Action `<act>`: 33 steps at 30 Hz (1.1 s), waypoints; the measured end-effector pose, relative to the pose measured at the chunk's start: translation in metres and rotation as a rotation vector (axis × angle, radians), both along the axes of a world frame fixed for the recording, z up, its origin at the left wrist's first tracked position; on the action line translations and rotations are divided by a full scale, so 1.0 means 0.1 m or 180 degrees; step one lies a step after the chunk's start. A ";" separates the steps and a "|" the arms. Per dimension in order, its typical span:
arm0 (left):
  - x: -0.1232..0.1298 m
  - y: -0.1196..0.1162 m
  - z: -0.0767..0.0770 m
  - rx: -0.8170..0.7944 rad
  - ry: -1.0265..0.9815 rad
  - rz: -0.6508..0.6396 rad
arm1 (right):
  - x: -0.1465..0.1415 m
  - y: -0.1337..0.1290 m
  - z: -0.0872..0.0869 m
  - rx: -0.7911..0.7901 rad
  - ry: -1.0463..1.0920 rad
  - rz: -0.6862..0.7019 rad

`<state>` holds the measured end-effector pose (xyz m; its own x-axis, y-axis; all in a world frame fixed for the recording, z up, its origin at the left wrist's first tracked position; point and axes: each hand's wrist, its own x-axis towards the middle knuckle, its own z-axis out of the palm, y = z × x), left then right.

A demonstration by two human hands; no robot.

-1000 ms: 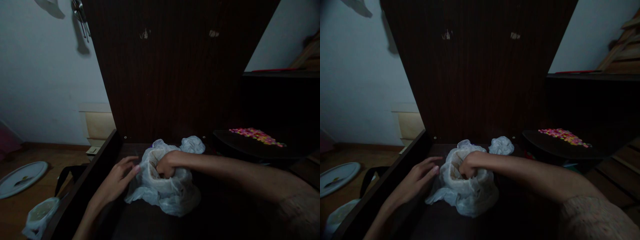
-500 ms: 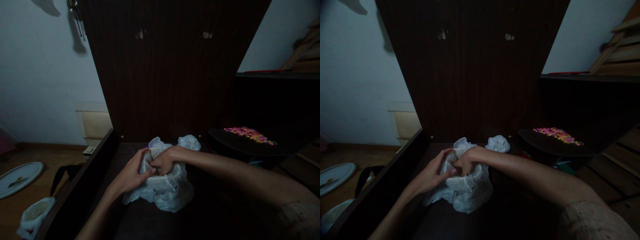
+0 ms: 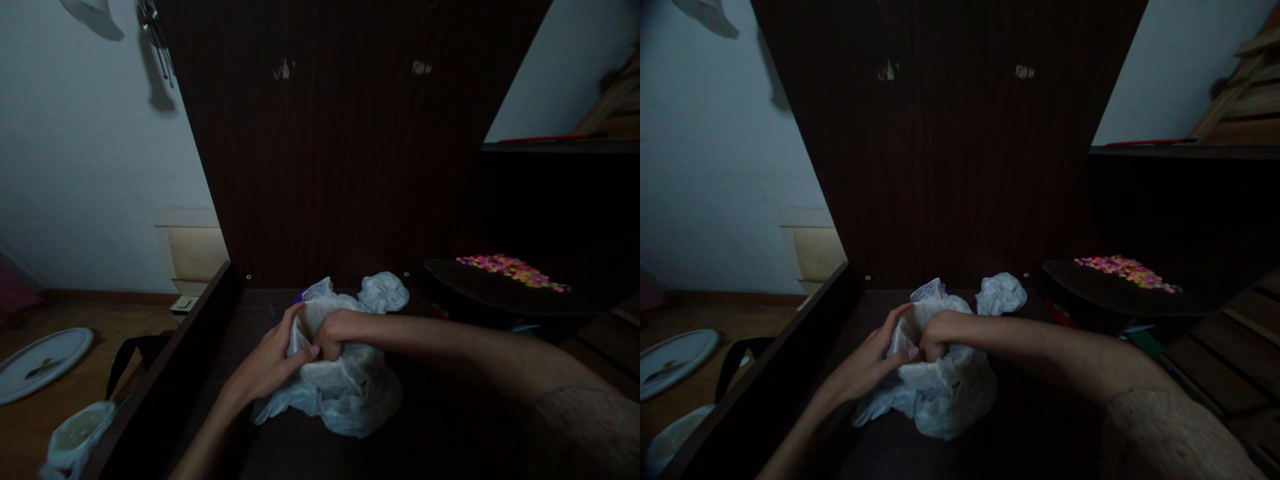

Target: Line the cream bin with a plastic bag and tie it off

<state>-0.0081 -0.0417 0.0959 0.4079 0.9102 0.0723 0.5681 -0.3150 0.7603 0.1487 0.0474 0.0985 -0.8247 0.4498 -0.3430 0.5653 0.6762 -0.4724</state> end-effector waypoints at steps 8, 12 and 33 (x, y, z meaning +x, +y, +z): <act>0.01 0.08 0.15 0.1171 -0.0015 0.0394 | 0.58 -0.11 0.76 0.0160 -0.0379 0.0382; 0.08 0.20 0.30 0.1443 -0.0031 0.0004 | 0.96 -0.15 1.01 0.0647 0.0848 0.0051; 0.15 0.75 0.24 -0.0033 0.0277 -0.0488 | 1.32 -0.03 0.20 0.1247 0.1016 -0.2358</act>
